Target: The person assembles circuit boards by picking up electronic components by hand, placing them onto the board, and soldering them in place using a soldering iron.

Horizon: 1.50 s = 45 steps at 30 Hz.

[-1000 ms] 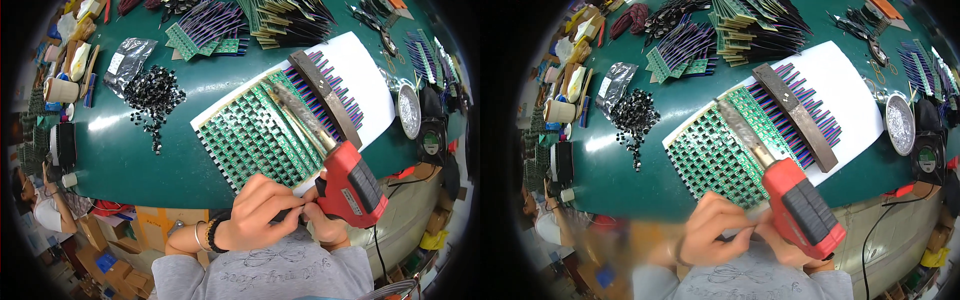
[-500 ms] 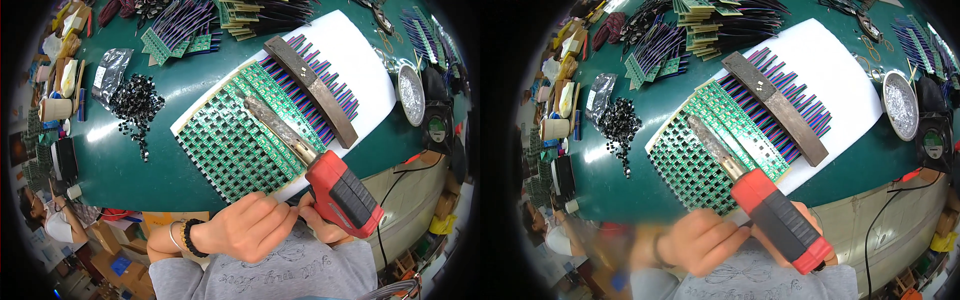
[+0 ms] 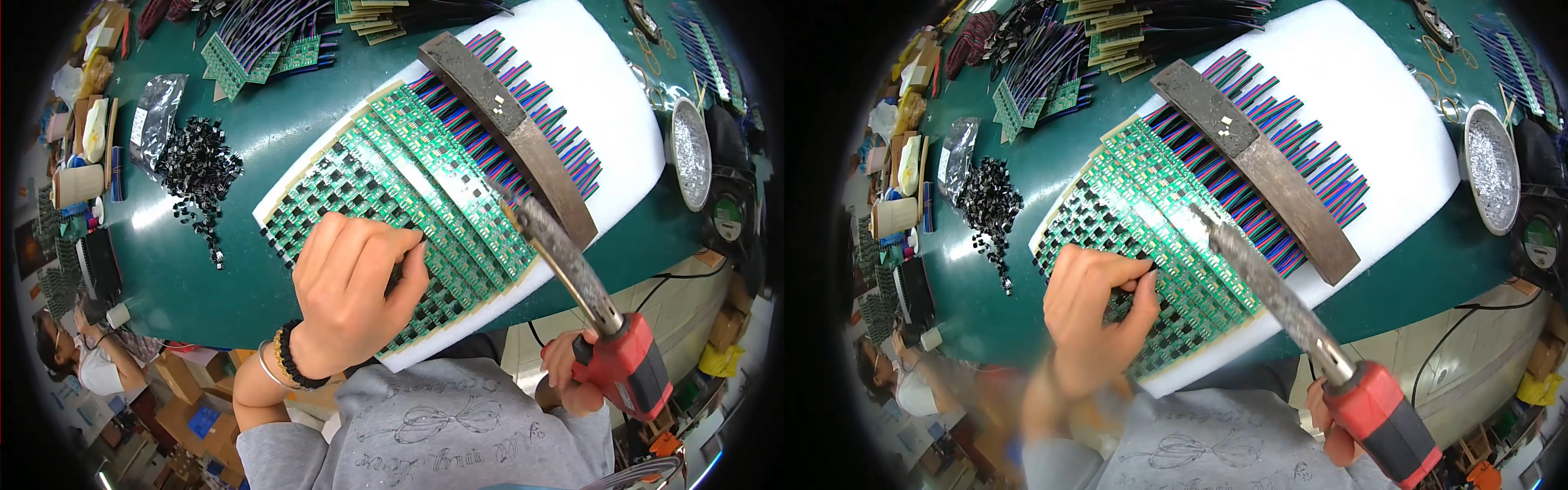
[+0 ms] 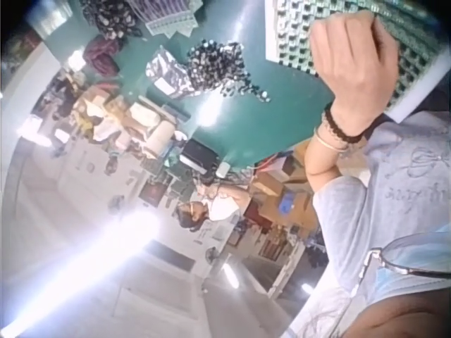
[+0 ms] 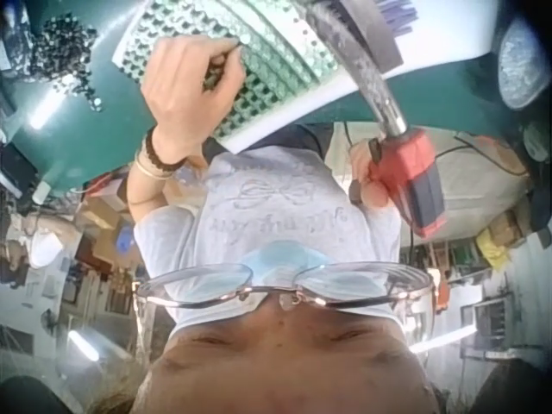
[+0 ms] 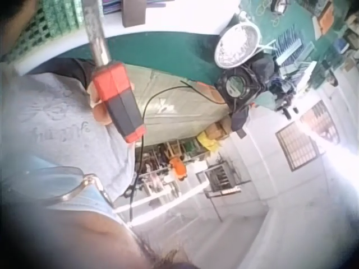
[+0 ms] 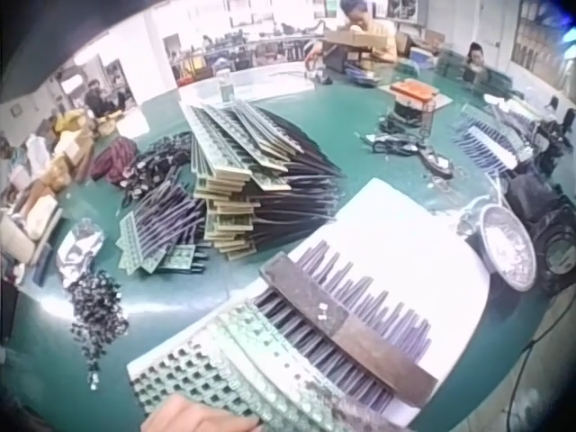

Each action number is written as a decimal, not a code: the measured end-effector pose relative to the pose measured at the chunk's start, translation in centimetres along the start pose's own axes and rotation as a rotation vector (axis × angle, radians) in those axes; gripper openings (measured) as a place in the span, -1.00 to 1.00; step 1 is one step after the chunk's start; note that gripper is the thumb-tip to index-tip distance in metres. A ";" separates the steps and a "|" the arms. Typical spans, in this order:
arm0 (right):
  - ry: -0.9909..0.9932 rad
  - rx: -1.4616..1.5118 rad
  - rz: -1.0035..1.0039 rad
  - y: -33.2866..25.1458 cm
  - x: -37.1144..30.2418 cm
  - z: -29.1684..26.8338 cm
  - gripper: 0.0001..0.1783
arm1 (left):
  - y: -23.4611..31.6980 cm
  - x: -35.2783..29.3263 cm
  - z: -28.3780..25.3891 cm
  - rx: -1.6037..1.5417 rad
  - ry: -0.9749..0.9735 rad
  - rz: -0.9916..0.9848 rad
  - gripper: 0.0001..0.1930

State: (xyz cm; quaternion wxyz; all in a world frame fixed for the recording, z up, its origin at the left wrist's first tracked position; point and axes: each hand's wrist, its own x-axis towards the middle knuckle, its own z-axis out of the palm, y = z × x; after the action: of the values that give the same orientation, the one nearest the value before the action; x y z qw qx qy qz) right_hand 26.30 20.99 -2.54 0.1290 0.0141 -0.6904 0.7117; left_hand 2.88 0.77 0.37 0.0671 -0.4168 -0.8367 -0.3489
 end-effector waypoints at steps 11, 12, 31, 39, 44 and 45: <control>0.232 0.270 0.513 -2.1 -2.1 0.2 -0.11 | 0.2 0.6 -0.9 -0.056 -0.097 -0.059 -0.74; 0.232 0.272 0.513 -2.0 -2.0 0.2 -0.11 | 0.3 0.6 -0.9 -0.055 -0.101 -0.059 -0.74; 0.028 0.249 0.463 -1.2 -2.7 -0.6 -0.24 | 0.1 0.9 -0.5 -0.104 -0.046 -0.072 -0.80; 0.126 0.178 0.460 -1.8 -2.5 -0.6 -0.15 | 0.3 0.7 -0.9 -0.097 -0.085 -0.090 -0.79; -0.050 0.208 0.515 -1.1 -3.8 -2.4 -0.29 | 0.3 0.8 -1.0 -0.100 -0.122 -0.092 -0.79; -0.051 0.209 0.513 -1.0 -3.9 -2.7 -0.29 | 0.3 0.8 -1.0 -0.098 -0.123 -0.094 -0.79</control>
State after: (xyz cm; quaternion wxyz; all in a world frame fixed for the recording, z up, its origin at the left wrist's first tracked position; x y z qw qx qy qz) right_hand 30.69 23.01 -2.42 -0.0753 -0.1299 -0.5972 0.7880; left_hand 2.43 0.79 1.64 -0.0211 -0.4006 -0.8397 -0.3659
